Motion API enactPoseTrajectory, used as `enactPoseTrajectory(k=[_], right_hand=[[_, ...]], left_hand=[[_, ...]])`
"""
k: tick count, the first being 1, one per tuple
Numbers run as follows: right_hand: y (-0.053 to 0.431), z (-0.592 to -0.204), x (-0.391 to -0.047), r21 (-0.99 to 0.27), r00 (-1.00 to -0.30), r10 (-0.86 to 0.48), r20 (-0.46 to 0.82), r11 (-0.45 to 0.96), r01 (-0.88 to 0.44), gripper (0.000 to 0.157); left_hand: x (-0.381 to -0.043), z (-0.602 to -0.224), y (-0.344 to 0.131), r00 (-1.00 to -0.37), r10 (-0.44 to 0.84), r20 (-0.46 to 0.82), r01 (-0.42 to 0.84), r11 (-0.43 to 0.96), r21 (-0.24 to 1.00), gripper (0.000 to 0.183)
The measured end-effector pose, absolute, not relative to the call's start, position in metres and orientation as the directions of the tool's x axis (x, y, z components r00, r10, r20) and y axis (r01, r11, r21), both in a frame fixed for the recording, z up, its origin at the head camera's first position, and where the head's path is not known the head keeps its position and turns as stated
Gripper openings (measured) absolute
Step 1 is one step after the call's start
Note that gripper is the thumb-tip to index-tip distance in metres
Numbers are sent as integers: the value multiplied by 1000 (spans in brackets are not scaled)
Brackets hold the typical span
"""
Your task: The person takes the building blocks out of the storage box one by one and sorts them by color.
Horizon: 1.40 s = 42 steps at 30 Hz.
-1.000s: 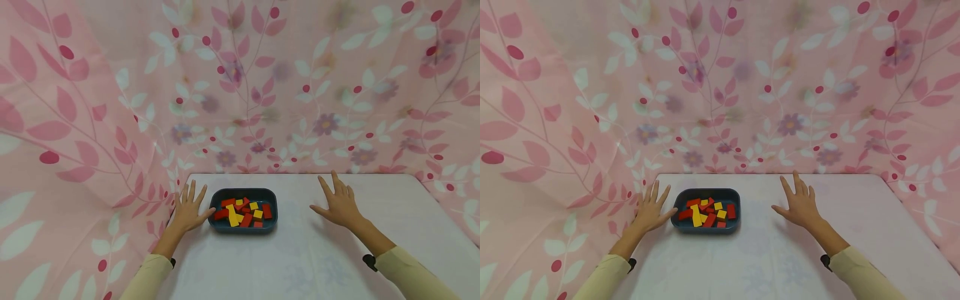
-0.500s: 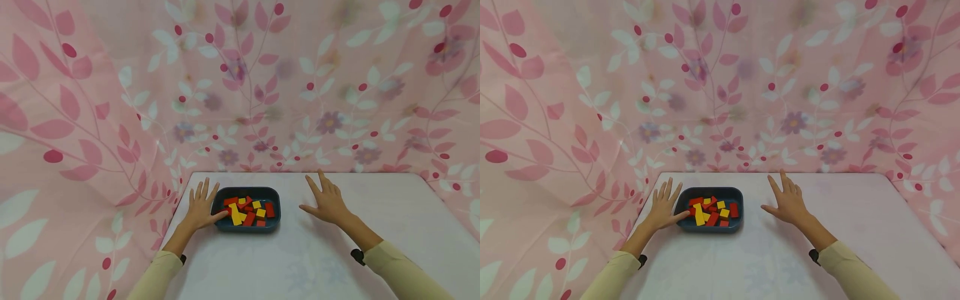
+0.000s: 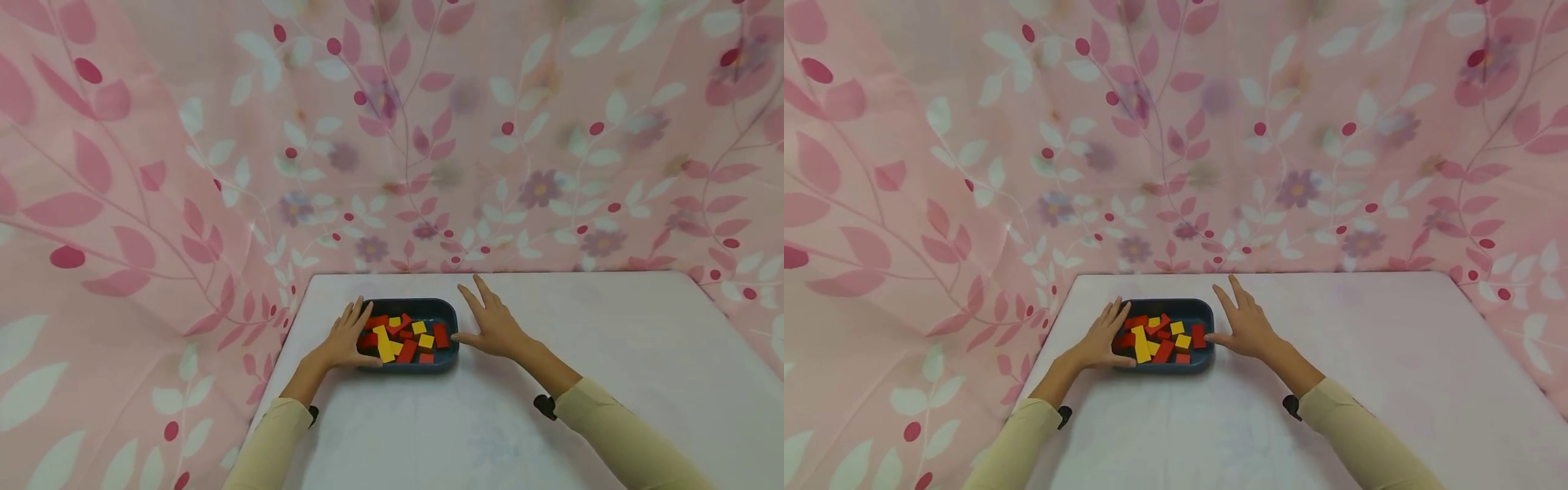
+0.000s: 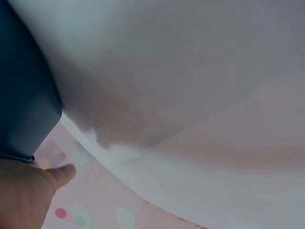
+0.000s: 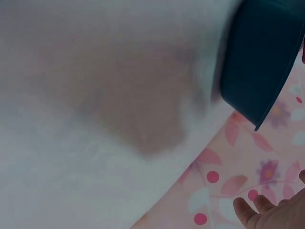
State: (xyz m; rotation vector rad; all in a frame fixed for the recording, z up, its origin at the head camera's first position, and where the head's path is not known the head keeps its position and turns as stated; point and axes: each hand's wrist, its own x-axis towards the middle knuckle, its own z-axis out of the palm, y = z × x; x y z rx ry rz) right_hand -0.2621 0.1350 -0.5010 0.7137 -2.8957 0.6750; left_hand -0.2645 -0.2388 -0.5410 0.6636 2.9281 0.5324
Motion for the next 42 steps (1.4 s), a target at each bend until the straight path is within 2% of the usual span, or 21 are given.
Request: enactPoseTrajectory(k=[4, 9, 13, 19, 25, 32, 39, 42], right_hand=[[123, -500, -265, -445, -867, -456, 199, 746, -495, 107], [116, -501, -272, -588, -854, -484, 192, 640, -495, 102], [114, -505, -279, -691, -864, -459, 207, 556, -461, 95], [99, -508, -285, -765, -861, -462, 212, 470, -440, 82], [75, -511, -289, -790, -853, -500, 151, 458, -408, 72], [55, -522, -296, -765, -843, -533, 73, 513, -391, 61], [43, -531, -298, -696, -817, -559, 141, 531, -483, 50], [35, -537, -297, -681, -816, -565, 125, 549, -484, 48]], left_hand=[[-266, -541, -237, -896, 440, -65, 381, 836, 395, 137], [-267, -543, -231, -904, 421, -76, 345, 821, 454, 139], [-268, -542, -224, -906, 420, -63, 336, 800, 498, 137], [-264, -542, -227, -911, 406, -77, 316, 805, 503, 137], [-260, -544, -237, -922, 380, -73, 297, 818, 493, 137], [-263, -544, -238, -919, 387, -80, 300, 814, 497, 132], [-263, -542, -237, -919, 385, -81, 291, 805, 518, 129], [-259, -543, -242, -917, 391, -82, 294, 799, 525, 125]])
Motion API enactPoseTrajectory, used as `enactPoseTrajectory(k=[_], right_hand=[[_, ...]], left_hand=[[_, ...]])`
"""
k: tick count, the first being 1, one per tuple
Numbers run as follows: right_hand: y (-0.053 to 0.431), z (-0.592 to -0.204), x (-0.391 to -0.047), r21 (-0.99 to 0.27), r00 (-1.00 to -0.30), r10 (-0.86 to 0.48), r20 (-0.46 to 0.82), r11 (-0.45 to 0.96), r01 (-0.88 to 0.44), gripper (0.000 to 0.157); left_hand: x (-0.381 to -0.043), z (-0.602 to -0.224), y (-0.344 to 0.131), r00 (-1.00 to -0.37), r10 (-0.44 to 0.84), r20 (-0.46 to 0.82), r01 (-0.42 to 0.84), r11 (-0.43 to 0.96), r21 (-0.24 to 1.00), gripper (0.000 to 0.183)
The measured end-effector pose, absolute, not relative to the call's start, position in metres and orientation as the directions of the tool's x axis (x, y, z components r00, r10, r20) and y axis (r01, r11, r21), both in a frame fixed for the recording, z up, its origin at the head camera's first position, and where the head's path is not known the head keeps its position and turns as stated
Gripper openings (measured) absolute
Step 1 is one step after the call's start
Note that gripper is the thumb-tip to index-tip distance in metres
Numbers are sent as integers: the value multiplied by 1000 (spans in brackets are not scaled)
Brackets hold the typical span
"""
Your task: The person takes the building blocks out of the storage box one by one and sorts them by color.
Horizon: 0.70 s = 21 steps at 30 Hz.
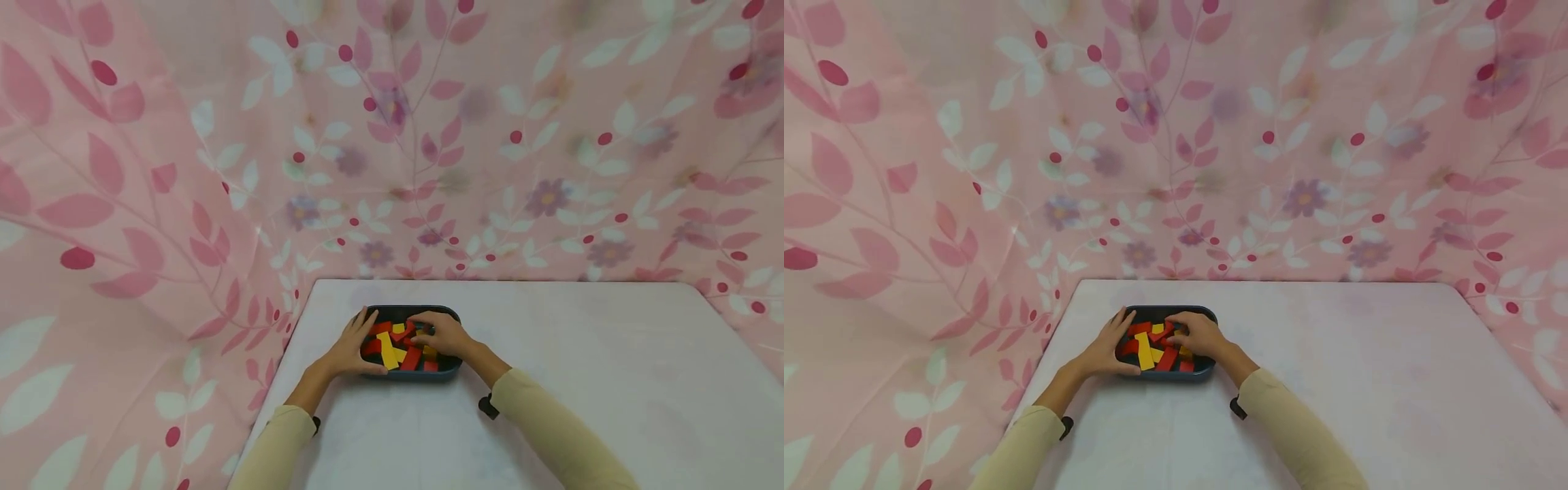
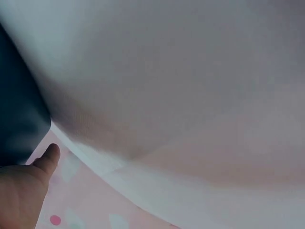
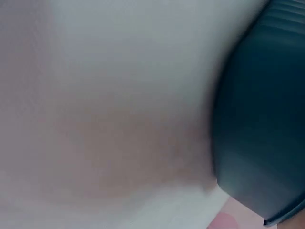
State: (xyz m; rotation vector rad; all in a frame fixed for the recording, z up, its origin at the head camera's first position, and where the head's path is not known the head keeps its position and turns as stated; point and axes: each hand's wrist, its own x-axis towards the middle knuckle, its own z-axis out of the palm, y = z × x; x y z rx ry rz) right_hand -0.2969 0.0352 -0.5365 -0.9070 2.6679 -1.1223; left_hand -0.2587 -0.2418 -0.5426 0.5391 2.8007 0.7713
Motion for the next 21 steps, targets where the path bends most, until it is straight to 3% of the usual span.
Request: enactPoseTrajectory(k=[10, 16, 21], right_hand=[[30, -534, -306, -694, -837, -548, 13, 597, -402, 38], [27, -541, -313, -763, -847, -524, -91, 583, -279, 38], [18, -548, -317, -791, -855, -511, -93, 559, -248, 35]], left_hand=[[-260, -547, -239, -909, 414, -48, 328, 781, 531, 123], [-262, -549, -238, -906, 422, -42, 341, 784, 519, 122], [-260, -550, -241, -909, 416, -32, 342, 788, 511, 119]])
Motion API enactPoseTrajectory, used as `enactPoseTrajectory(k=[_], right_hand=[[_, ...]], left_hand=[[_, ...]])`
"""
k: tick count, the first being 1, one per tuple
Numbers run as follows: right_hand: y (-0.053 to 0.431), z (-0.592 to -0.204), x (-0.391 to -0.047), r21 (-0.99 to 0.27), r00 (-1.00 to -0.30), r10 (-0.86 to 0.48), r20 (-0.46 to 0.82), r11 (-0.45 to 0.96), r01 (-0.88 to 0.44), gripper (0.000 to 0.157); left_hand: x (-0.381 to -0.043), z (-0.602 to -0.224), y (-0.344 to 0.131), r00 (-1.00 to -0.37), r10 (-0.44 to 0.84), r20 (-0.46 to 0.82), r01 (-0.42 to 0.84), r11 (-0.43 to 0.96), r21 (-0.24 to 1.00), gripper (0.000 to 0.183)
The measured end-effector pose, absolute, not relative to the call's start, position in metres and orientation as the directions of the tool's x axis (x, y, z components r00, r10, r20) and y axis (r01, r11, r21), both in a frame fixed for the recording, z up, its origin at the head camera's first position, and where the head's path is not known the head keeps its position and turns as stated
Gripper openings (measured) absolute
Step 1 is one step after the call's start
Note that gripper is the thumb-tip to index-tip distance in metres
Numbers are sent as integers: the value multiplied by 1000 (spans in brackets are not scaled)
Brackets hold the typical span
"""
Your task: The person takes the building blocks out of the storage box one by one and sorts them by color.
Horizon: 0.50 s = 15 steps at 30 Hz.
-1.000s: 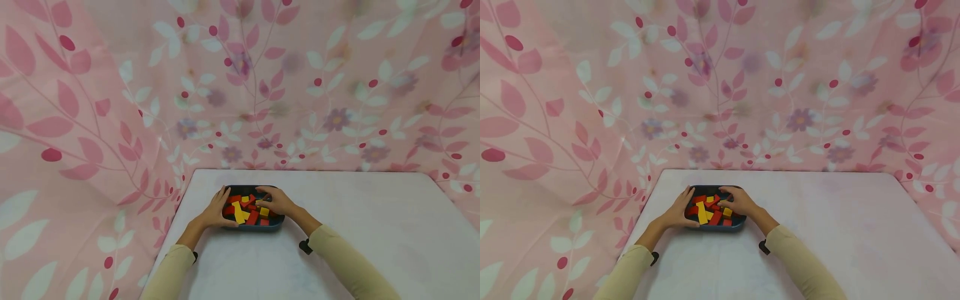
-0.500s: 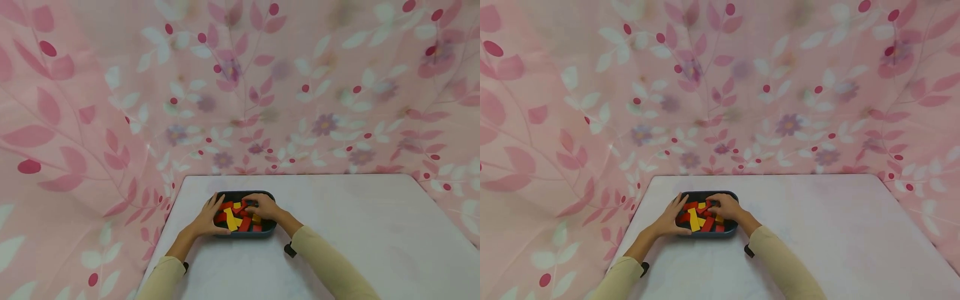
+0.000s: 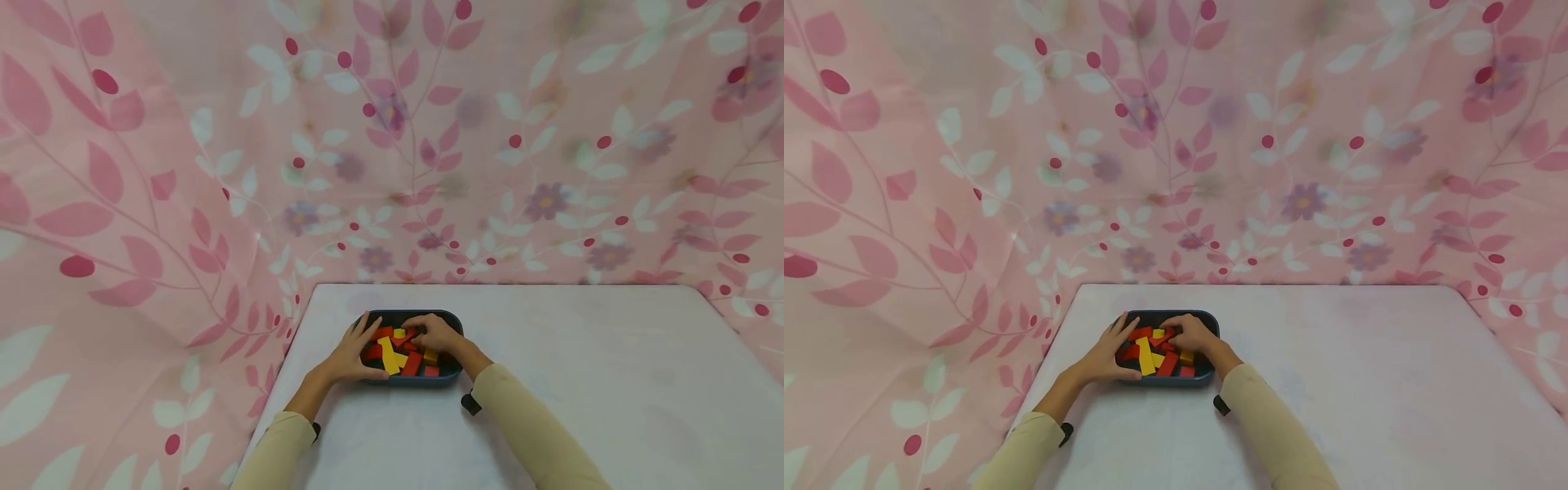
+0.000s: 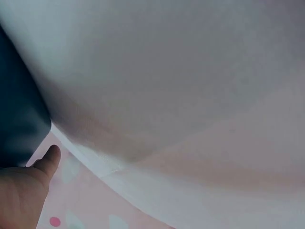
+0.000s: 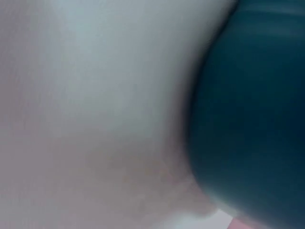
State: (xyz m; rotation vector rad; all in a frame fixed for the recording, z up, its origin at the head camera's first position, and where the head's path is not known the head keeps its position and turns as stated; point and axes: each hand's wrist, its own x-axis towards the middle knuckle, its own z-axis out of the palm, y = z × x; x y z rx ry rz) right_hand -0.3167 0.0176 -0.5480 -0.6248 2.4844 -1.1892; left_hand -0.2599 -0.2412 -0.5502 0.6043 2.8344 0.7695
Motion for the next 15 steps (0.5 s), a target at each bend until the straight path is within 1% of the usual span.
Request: enactPoseTrajectory(k=[10, 15], right_hand=[[9, -564, -305, -777, -870, -489, -65, 571, -264, 34], [6, -556, -312, -795, -881, -472, -35, 547, -261, 29]], left_hand=[[-252, -554, -237, -899, 436, -49, 353, 785, 508, 118], [-257, -546, -239, -909, 414, -35, 345, 799, 493, 117]])
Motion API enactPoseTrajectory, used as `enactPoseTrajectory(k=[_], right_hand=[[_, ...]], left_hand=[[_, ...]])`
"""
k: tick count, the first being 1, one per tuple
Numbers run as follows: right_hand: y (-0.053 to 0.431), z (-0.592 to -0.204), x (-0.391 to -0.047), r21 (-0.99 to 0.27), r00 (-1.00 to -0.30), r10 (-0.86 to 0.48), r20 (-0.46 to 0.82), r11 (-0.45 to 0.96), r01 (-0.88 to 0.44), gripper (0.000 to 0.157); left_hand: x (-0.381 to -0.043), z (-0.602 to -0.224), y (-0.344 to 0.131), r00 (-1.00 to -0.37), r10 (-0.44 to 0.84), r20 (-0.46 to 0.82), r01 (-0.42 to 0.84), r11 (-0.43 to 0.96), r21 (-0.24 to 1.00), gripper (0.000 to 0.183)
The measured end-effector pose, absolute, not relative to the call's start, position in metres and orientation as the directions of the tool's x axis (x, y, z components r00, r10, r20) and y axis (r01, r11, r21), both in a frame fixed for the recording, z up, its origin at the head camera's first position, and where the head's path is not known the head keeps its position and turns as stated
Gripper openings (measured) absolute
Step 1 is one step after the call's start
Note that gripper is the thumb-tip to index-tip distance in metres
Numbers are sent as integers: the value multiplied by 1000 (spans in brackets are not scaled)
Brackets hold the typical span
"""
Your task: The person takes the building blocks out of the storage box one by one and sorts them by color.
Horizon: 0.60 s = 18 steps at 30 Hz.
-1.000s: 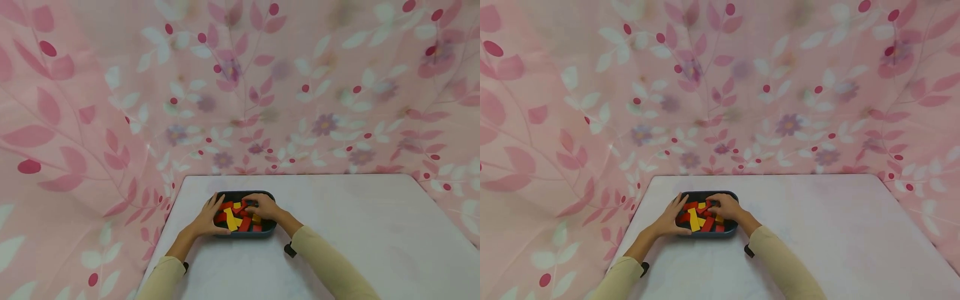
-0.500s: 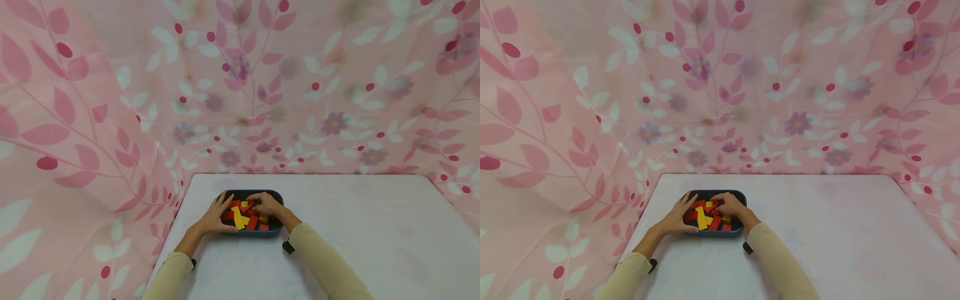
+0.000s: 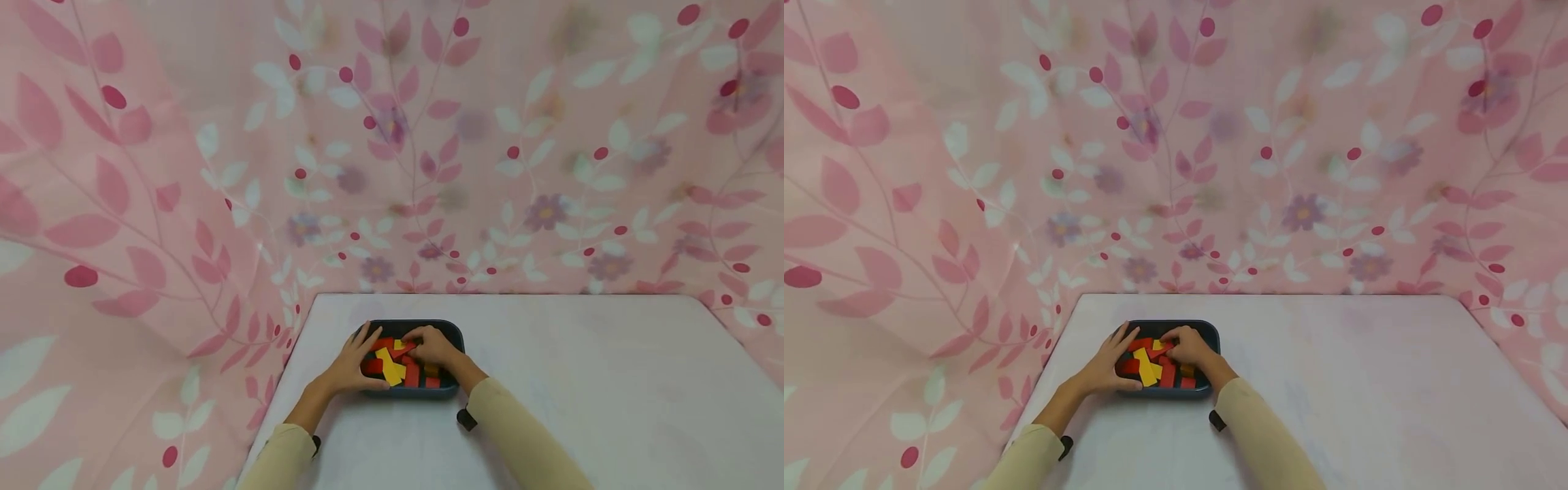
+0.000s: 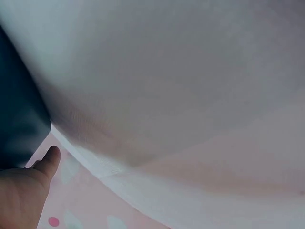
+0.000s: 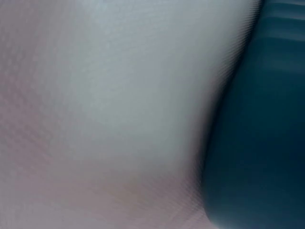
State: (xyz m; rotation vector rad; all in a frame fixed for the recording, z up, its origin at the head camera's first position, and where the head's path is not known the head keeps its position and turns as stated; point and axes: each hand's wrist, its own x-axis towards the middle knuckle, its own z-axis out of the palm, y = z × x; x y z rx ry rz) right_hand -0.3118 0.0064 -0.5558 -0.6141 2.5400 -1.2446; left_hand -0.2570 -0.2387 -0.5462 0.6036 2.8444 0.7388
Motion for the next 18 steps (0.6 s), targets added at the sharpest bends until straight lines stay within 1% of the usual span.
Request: enactPoseTrajectory(k=[4, 7, 10, 14, 16, 18], right_hand=[[2, -551, -315, -807, -889, -454, -56, 545, -228, 25], [0, -550, -318, -786, -884, -462, -64, 569, -240, 21], [0, -552, -320, -731, -872, -488, -42, 610, -306, 18], [1, -554, -320, -636, -842, -539, 19, 644, -426, 14], [2, -553, -319, -621, -830, -556, 44, 635, -459, 12], [3, -551, -318, -606, -833, -552, 37, 650, -458, 11]], left_hand=[[-260, -542, -241, -913, 407, -25, 341, 796, 500, 115], [-260, -540, -243, -913, 406, -30, 338, 796, 502, 115], [-260, -542, -244, -913, 408, -27, 342, 799, 494, 117], [-259, -546, -243, -910, 414, -30, 347, 798, 493, 119], [-259, -547, -242, -911, 411, -36, 339, 796, 501, 119], [-258, -548, -241, -913, 406, -42, 330, 796, 507, 120]])
